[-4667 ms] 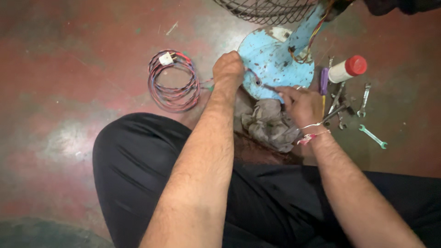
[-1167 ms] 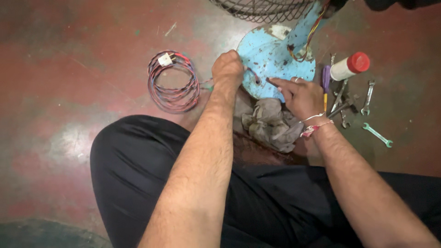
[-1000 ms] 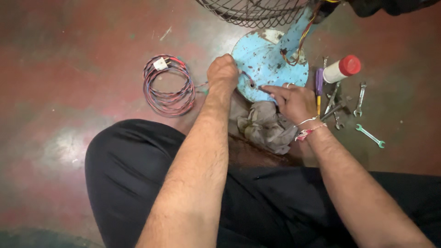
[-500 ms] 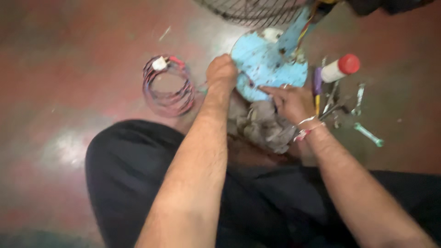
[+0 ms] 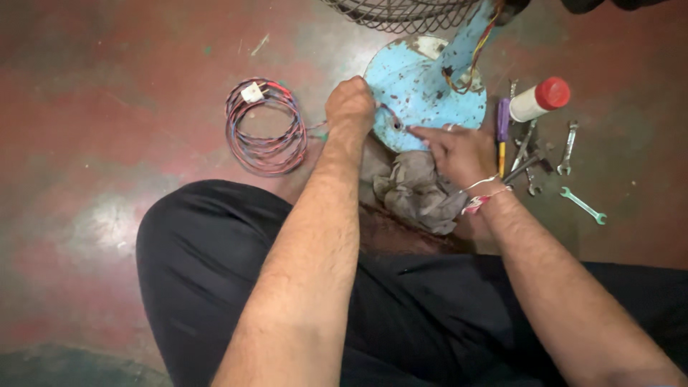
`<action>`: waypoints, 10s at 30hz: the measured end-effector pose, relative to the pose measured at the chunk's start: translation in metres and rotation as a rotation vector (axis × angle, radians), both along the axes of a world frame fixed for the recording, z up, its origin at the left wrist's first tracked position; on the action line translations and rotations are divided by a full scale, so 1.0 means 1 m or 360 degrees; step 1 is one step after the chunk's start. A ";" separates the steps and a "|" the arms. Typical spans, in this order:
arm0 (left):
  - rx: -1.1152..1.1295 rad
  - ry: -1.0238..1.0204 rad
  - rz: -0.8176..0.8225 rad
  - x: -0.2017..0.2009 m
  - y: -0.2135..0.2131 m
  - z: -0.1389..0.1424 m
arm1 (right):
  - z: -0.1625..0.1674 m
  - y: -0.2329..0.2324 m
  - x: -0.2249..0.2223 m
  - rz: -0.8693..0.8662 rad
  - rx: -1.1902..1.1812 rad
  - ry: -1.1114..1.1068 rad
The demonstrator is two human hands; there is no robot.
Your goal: The person services a pedestal fan while sitting on the floor. They wipe the fan motor housing and blades with a cloth, unscrew fasteners on the fan base, and use a screwdriver to work on the switch plate on the base, handling wires and small parts.
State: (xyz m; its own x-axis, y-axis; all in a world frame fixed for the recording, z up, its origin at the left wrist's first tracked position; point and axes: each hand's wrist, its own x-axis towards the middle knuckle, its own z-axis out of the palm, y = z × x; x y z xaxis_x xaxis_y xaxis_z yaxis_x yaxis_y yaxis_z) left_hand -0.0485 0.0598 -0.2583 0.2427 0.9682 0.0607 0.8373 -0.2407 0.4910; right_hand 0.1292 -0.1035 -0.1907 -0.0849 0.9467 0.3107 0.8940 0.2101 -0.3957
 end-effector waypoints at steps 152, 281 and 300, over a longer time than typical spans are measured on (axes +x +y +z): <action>0.0069 -0.0830 -0.0295 0.025 -0.015 0.026 | -0.039 0.014 0.007 -0.0845 0.0083 0.0523; 0.0283 -0.1025 0.0153 0.084 -0.066 0.074 | -0.009 0.086 0.011 -0.0553 -0.0205 0.2346; 0.0172 -0.1214 0.0924 0.132 -0.056 0.117 | -0.007 0.111 0.013 0.0295 -0.0331 0.3028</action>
